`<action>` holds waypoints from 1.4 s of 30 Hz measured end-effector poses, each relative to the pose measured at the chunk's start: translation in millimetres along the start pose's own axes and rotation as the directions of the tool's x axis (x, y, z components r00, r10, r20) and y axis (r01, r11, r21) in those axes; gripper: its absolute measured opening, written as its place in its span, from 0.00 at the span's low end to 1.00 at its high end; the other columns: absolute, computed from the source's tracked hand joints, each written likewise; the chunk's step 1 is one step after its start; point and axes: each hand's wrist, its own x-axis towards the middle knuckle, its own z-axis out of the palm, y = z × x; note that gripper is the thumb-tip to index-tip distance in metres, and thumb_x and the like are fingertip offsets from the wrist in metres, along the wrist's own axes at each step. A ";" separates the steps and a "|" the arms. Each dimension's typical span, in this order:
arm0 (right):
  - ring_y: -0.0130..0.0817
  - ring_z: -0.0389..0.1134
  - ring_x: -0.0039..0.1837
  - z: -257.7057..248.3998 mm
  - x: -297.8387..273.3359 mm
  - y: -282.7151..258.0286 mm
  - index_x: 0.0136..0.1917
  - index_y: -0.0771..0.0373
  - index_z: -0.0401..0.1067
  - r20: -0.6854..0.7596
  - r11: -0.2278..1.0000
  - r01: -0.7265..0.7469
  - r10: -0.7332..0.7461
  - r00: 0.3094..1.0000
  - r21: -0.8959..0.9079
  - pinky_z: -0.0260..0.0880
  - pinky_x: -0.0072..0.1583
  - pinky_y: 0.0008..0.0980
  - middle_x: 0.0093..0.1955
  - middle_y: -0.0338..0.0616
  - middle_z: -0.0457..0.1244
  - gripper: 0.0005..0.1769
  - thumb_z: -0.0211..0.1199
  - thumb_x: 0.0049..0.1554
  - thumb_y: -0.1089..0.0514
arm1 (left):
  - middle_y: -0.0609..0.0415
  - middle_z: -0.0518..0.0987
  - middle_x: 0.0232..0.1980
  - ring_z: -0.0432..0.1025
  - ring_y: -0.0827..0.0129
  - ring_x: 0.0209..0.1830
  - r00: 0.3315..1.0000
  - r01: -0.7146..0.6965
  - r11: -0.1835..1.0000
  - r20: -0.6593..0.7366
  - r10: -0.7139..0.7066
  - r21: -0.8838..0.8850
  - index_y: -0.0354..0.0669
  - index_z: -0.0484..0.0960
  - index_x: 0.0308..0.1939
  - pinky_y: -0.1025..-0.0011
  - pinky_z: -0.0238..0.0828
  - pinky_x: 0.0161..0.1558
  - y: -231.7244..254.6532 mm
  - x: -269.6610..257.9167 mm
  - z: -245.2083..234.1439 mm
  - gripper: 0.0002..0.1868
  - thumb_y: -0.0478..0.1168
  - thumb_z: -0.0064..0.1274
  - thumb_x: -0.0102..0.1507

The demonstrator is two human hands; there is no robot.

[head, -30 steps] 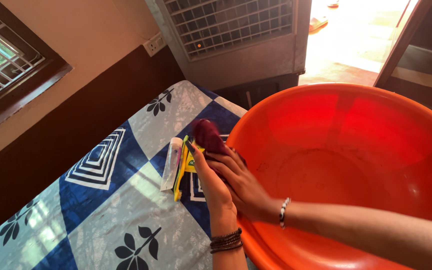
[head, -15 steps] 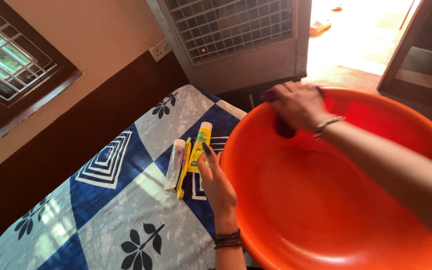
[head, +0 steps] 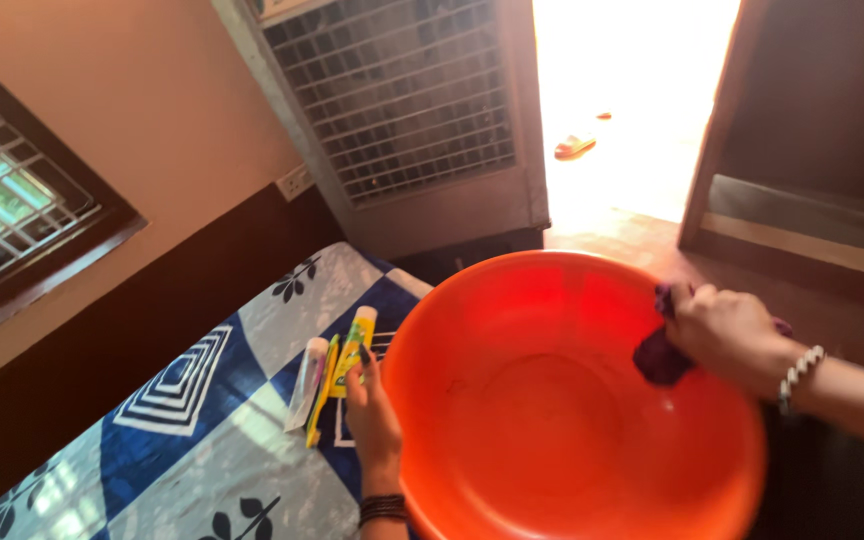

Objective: The person hand-washes a dark purple cloth in an orange plastic basin. They repeatedly submerge, agitate, wring, and squeeze the cloth, then flip the basin to wipe its exterior with the same cloth.

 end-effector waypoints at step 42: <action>0.52 0.73 0.64 -72.5 -107.2 -74.9 0.67 0.67 0.74 -0.362 -0.142 0.428 -0.791 0.494 0.893 0.71 0.64 0.44 0.62 0.57 0.71 0.26 0.64 0.56 0.59 | 0.42 0.77 0.52 0.73 0.60 0.55 0.946 0.286 0.725 0.062 -0.319 -0.627 0.29 0.76 0.48 0.67 0.70 0.57 -25.2 -7.2 -21.8 0.28 0.57 0.47 0.67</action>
